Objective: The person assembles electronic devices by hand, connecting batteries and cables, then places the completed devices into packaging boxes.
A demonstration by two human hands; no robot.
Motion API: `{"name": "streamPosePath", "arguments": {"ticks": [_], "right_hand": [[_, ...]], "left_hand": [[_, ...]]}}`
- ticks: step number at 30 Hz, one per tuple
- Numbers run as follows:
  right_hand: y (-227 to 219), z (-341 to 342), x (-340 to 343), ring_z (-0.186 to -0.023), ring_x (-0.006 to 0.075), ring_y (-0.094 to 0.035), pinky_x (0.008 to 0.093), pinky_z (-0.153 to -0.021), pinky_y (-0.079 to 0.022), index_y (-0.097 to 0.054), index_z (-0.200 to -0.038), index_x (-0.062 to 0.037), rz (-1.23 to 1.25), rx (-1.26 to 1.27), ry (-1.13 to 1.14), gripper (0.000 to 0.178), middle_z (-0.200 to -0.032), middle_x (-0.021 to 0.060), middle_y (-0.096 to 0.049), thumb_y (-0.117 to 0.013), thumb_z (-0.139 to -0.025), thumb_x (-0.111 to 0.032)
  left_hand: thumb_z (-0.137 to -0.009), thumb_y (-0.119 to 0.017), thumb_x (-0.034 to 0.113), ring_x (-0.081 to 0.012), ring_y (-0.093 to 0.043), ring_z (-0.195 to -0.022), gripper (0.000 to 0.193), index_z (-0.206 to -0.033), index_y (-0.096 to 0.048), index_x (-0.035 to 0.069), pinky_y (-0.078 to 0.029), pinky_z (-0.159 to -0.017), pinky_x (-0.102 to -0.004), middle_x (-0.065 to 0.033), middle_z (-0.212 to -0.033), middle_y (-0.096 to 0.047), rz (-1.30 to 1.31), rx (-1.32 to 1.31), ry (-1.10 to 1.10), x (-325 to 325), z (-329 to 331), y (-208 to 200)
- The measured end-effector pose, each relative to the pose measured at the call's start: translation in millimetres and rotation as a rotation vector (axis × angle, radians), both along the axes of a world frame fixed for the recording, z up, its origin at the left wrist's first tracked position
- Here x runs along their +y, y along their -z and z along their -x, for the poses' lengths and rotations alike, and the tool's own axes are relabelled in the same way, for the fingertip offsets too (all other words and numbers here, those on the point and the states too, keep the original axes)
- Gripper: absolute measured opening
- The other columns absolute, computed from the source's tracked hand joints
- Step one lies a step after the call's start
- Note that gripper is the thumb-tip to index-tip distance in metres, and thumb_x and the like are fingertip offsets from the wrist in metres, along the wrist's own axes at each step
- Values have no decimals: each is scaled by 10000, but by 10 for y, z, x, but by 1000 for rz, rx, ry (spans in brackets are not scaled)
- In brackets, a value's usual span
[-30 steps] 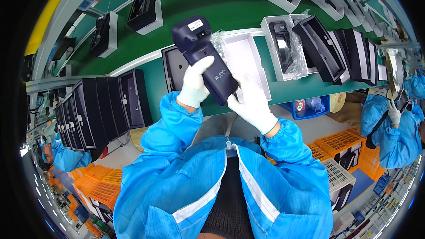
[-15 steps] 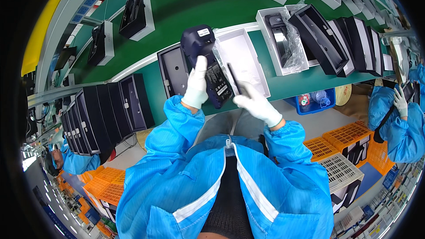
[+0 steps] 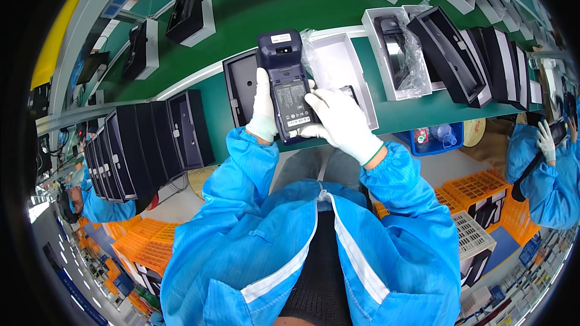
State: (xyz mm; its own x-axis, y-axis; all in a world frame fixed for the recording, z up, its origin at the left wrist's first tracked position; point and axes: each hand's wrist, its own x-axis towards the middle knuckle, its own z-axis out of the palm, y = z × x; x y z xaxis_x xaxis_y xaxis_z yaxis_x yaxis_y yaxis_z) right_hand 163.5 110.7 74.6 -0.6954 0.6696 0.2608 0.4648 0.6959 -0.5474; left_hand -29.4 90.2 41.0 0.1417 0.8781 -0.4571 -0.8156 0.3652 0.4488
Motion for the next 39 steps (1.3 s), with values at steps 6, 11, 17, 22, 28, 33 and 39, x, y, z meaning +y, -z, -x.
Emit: {"name": "streamPosePath", "arguments": {"ticks": [6,11,17,22,28,33,39], "right_hand": [[112,182,21,-959,339,-577,413,-794,-476,-539,-1227,2,-191,-72,-224,654,-1101,171,-581,-699,-756,-424],[164,458,-223,-749,236,-601,341,-670,-482,-584,-1187,-32,251,89,-69,372,-876,114,-626,-626,-885,-246],[162,829,-291,-565,62,-516,200,-449,-389,-614,-1019,-46,1633,664,309,159,-782,-2,-586,-623,-930,-178],[393,811,-342,-600,87,-540,228,-525,-437,-629,-974,-50,1083,630,396,132,-801,19,-606,-641,-908,-164],[741,1259,-442,-755,271,-639,351,-669,-499,-613,-951,-79,149,264,244,107,-890,94,-649,-632,-865,-140],[870,1436,-437,-735,288,-581,401,-626,-475,-625,-1071,-109,-35,-67,234,254,-820,112,-547,-618,-865,-257],[362,643,-429,-859,322,-563,433,-749,-472,-616,-1172,-102,-99,8,310,334,-943,153,-568,-606,-864,-232]], "left_hand": [[-880,-347,747,-232,-679,-842,795,-1132,-597,35,-586,-765,-377,-138,-1003,-669,56,-15,26,-208,150,52],[-878,-365,745,-244,-678,-823,804,-1073,-613,5,-586,-747,-379,-137,-956,-675,132,29,-106,-354,339,61],[-921,-501,589,-227,-675,-840,619,-1111,-613,11,-565,-795,-352,-132,-1018,-676,206,107,-166,-593,537,39],[-920,-647,298,-166,-666,-782,336,-1105,-599,22,-565,-718,-309,-83,-977,-671,180,557,-273,-867,1152,129],[-864,-620,512,-313,-653,-750,499,-863,-660,15,-487,-702,-396,-168,-787,-670,189,1486,-138,-615,1188,345],[-890,-478,616,-390,-626,-790,596,-739,-596,51,-485,-714,-457,-200,-758,-640,262,1911,122,-421,1169,385],[-934,-517,451,-354,-648,-847,410,-923,-625,56,-508,-758,-432,-171,-884,-677,179,2024,135,-673,1455,503]]}}
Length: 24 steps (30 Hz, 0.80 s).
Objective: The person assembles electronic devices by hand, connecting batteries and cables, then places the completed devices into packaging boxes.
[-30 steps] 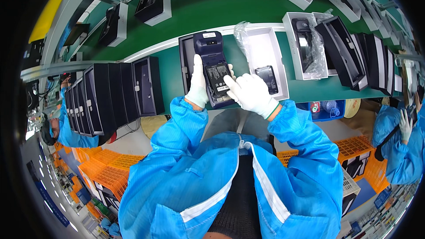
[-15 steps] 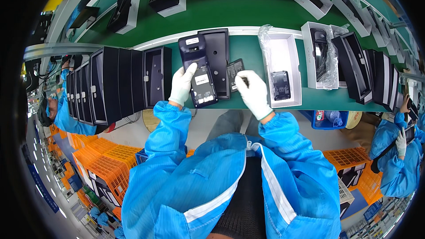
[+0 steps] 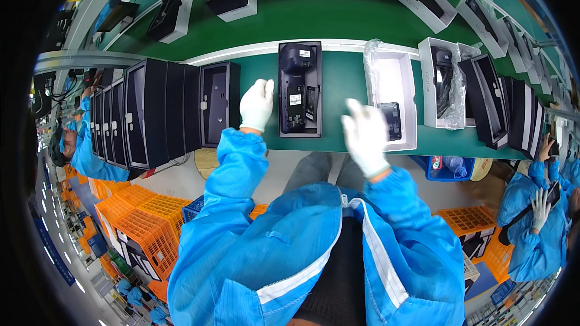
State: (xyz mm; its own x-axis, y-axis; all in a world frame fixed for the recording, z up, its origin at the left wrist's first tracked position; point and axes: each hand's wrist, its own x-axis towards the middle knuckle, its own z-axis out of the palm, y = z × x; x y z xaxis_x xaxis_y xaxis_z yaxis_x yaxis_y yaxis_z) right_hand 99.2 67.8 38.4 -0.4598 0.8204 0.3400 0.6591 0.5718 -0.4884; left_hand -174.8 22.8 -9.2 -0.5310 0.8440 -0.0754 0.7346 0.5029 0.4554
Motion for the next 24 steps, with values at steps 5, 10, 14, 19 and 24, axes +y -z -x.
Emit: {"name": "streamPosePath", "arguments": {"ticks": [5,10,14,19,24], "right_hand": [[146,-1067,134,-956,381,-560,469,-826,-465,-537,-1238,-30,-80,-317,320,452,-1011,210,-577,-627,-871,-278],[442,-1374,168,-824,344,-670,441,-754,-530,-496,-1303,-34,758,-7,372,422,-959,226,-653,-532,-925,-219],[761,-1329,204,-868,307,-681,412,-766,-539,-486,-1336,-60,671,89,236,444,-999,243,-649,-482,-898,-135],[661,-602,311,-756,433,-639,510,-692,-509,-513,-1283,-93,605,33,212,388,-799,247,-652,-488,-902,-164],[842,-32,294,-733,441,-624,519,-670,-500,-493,-1289,-61,424,-46,140,395,-786,246,-645,-518,-910,-168]], "left_hand": [[-899,-575,415,-324,-655,-973,484,-1141,-625,-1,-499,-861,-398,-179,-1040,-689,110,-470,76,-148,251,226],[-934,-512,342,-387,-637,-765,372,-987,-646,-2,-509,-716,-451,-238,-852,-658,180,-146,251,154,210,206],[-905,-518,290,-444,-613,-855,332,-882,-656,-12,-488,-808,-500,-261,-860,-645,62,-58,219,51,217,229],[-934,-508,286,-341,-633,-543,355,-847,-631,-36,-516,-536,-401,-217,-659,-623,126,-575,177,57,-61,-896],[-938,-480,239,-247,-618,-444,378,-795,-624,-80,-511,-508,-368,-180,-580,-611,297,-605,278,331,-231,-1001]]}}
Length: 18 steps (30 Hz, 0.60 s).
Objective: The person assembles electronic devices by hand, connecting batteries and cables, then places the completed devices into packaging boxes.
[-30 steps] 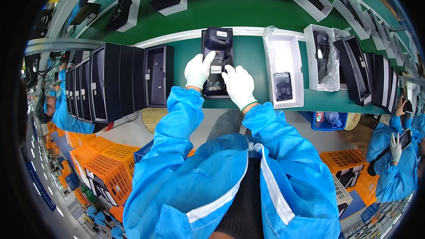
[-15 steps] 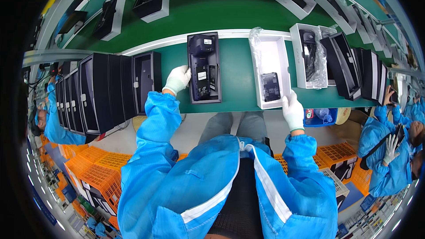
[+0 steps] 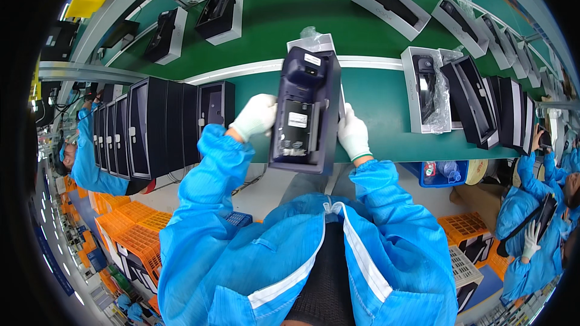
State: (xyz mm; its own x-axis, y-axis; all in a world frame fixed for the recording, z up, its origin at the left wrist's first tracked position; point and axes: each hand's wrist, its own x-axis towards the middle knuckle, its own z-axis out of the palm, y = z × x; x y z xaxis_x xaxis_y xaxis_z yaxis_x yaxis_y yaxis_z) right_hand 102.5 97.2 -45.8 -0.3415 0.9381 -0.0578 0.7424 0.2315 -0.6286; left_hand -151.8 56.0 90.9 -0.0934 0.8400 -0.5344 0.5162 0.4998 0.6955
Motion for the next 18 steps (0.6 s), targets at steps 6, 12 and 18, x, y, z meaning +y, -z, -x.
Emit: {"name": "streamPosePath", "arguments": {"ticks": [6,12,18], "right_hand": [[50,-49,-215,-766,437,-624,502,-677,-494,-499,-1291,-41,22,89,-49,412,-789,247,-639,-533,-890,-130],[-110,450,-26,-929,453,-608,485,-808,-489,-453,-1357,-39,294,179,-44,556,-993,262,-642,-556,-831,-191],[-99,1658,1434,-922,430,-640,494,-818,-517,-513,-1218,29,177,113,-5,396,-970,264,-663,-478,-879,-171]], "left_hand": [[-938,-442,221,-277,-667,-522,381,-807,-625,-87,-556,-646,-377,-199,-628,-649,50,160,-46,308,34,176],[-955,-458,251,-273,-680,-600,362,-851,-647,-40,-554,-697,-376,-210,-716,-671,-192,589,28,618,472,871],[-950,-579,302,-154,-623,-814,423,-1212,-582,-30,-519,-715,-295,-102,-999,-654,-528,-110,-743,1190,962,631]]}}
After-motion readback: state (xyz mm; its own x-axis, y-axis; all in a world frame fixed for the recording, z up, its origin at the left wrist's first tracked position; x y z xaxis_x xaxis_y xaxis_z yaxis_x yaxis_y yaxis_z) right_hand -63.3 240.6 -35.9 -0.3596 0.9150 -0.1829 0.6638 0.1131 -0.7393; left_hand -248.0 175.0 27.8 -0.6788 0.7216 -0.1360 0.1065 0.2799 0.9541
